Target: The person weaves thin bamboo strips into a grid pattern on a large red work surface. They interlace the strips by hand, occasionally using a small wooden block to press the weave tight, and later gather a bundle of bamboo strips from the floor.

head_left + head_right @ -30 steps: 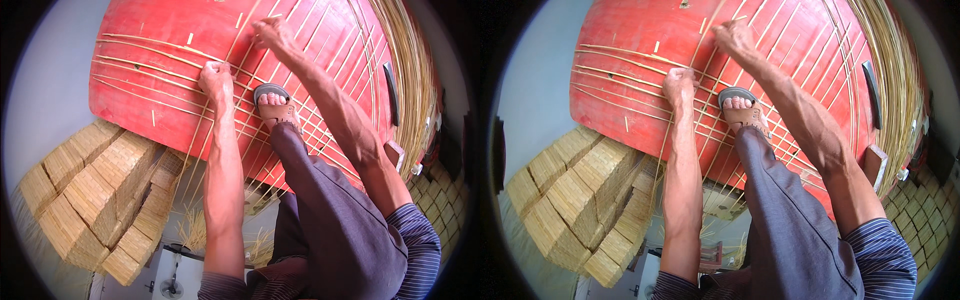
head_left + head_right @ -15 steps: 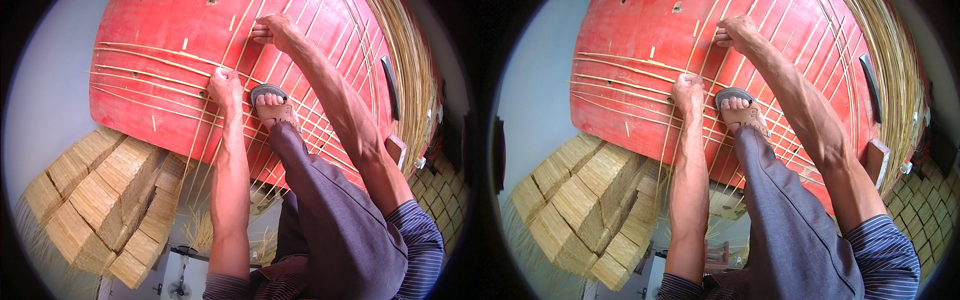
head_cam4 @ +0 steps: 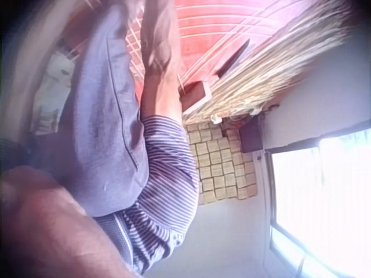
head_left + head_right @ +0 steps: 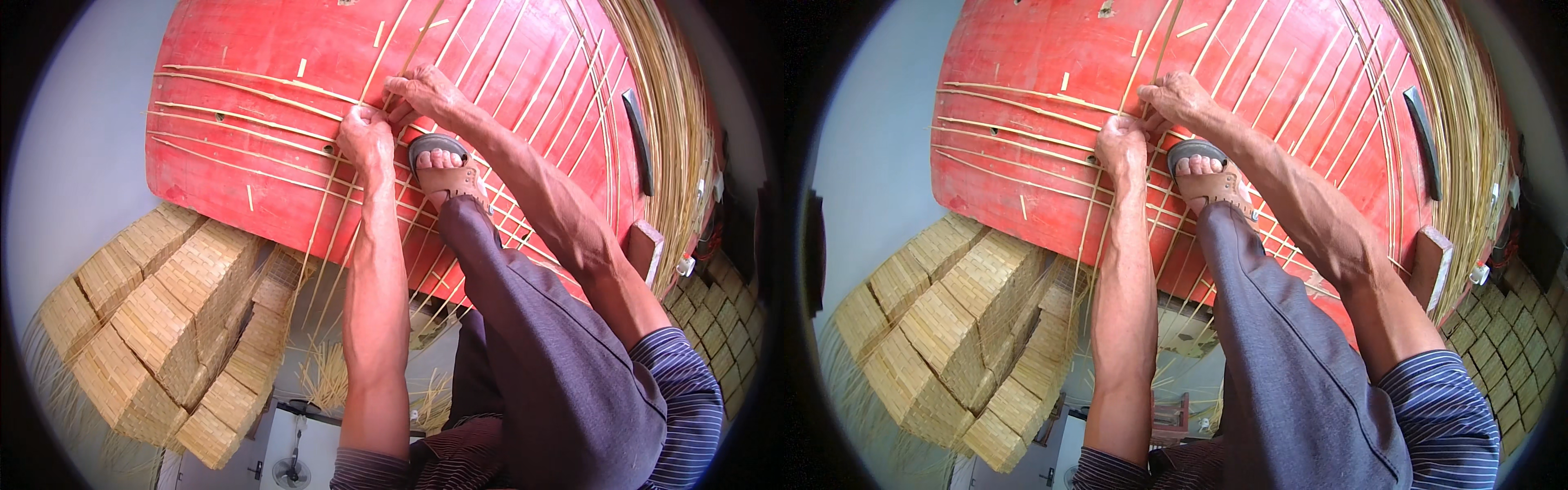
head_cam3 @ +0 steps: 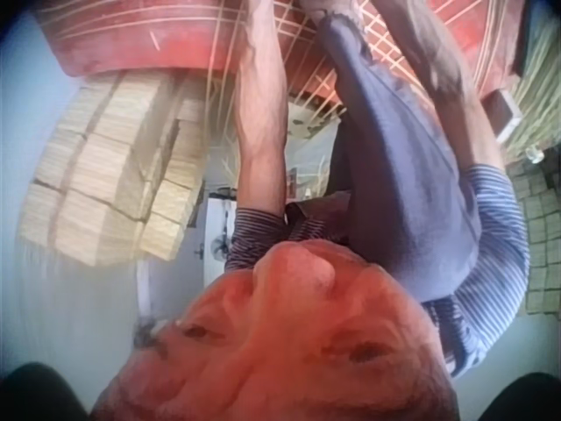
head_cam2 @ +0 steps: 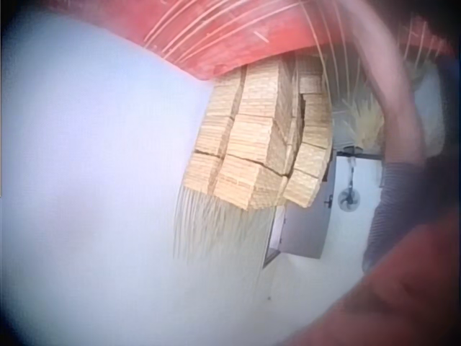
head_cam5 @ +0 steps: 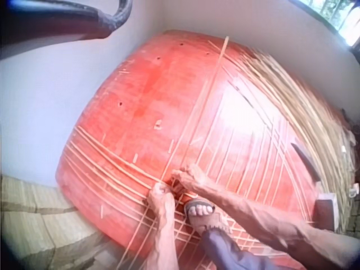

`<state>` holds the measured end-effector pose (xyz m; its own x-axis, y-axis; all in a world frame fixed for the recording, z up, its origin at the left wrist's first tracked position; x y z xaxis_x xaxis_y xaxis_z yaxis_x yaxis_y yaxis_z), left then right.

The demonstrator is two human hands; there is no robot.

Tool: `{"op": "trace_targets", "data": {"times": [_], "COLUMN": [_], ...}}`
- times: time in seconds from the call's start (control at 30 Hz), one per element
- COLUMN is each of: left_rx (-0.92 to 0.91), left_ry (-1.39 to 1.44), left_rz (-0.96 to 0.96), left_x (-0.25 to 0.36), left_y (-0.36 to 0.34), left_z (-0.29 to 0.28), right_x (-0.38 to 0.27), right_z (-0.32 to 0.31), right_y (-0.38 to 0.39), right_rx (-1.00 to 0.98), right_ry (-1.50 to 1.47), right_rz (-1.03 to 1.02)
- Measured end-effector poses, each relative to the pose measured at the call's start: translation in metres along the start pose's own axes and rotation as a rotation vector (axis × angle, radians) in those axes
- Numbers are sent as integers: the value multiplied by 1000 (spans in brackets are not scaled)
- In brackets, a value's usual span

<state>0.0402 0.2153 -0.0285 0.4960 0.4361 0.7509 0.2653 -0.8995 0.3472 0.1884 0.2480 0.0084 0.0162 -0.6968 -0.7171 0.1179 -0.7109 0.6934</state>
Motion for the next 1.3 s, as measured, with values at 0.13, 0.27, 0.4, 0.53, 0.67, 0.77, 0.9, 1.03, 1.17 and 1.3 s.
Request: {"op": "trace_targets", "data": {"times": [0.13,0.27,0.4,0.53,0.67,0.77,0.9,1.03,1.17,1.3], "left_rx": [-18,-30,-131,-251,-254,-224,-155,-116,-39,-63], "left_ry": [62,21,96,122,35,20,-23,-91,-202,-157], "left_rz": [-6,-15,-97,-86,-86,-77,-25,-47,84,12], "left_x": [1,-3,14,22,19,18,16,13,21,22], "left_y": [3,0,8,27,32,33,34,34,39,41], "left_z": [2,2,-11,-10,-2,2,6,10,11,9], "right_x": [11,4,5,-3,-4,-3,2,10,17,12], "right_z": [7,6,-24,-76,-82,-79,-75,-59,-33,-17], "right_y": [19,23,8,0,1,0,-5,-1,19,45], "right_rx": [53,13,169,485,408,326,258,115,63,111], "right_ry": [183,175,19,19,-187,-290,-368,-429,-142,66], "right_rz": [-138,-82,-100,-115,-109,-79,-28,48,95,74]}}
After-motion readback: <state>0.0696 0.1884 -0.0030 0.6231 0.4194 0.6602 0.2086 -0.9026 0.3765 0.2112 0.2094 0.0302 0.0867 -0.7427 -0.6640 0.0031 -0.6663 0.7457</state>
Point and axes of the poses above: each hand's wrist, its own y-axis away from the middle knuckle, its own z-axis out of the palm, x = y × z, the point moved 2 cm from there along -y, towards the middle knuckle
